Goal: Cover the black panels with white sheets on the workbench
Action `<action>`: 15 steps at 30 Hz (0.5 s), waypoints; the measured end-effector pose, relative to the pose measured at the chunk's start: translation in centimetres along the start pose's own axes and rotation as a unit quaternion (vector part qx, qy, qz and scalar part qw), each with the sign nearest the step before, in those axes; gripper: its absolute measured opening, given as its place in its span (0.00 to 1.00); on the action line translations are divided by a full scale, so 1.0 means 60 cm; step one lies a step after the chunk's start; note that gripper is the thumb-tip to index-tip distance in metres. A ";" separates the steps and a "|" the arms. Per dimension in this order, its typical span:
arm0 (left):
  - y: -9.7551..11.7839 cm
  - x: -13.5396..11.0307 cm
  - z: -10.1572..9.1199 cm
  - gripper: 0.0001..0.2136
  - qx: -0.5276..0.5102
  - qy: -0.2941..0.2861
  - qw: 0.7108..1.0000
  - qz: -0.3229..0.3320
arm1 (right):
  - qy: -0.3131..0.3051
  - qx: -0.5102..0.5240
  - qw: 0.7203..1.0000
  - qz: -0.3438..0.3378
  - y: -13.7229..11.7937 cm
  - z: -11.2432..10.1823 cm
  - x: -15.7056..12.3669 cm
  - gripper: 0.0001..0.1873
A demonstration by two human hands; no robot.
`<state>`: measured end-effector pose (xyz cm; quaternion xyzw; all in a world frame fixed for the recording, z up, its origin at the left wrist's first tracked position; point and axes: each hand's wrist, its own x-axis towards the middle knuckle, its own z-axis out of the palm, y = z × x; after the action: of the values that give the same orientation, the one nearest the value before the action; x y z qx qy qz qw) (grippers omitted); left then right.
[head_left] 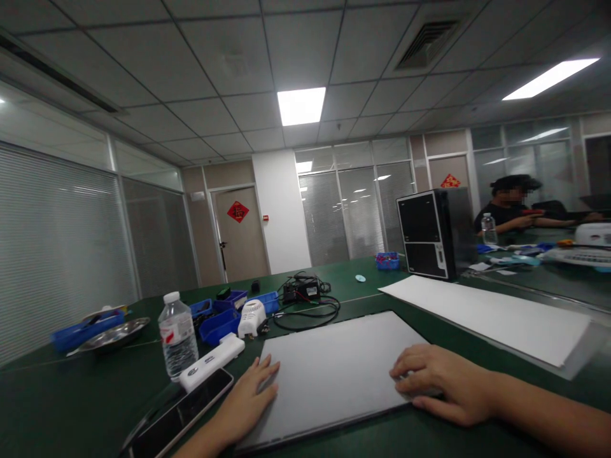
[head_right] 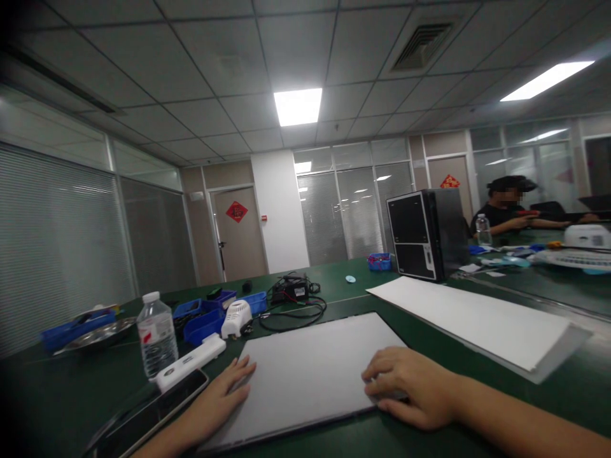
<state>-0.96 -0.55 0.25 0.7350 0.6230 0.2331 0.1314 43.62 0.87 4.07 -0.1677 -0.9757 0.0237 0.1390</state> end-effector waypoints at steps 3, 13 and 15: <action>0.004 -0.003 -0.004 0.28 0.026 -0.005 1.000 0.002 | 0.002 0.002 1.000 0.007 0.008 0.001 -0.002 0.20; 0.019 -0.010 -0.002 0.29 0.089 -0.023 0.996 0.001 | 0.147 -0.297 0.856 0.397 0.282 0.039 -0.164 0.32; 0.018 -0.008 -0.002 0.28 0.094 -0.023 0.995 0.000 | 0.142 -0.267 0.807 0.508 0.324 0.051 -0.207 0.33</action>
<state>-0.18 -1.25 0.77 0.7494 0.6389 0.1565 0.0757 60.24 15.05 -3.94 -0.6716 -0.6883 -0.1941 0.1937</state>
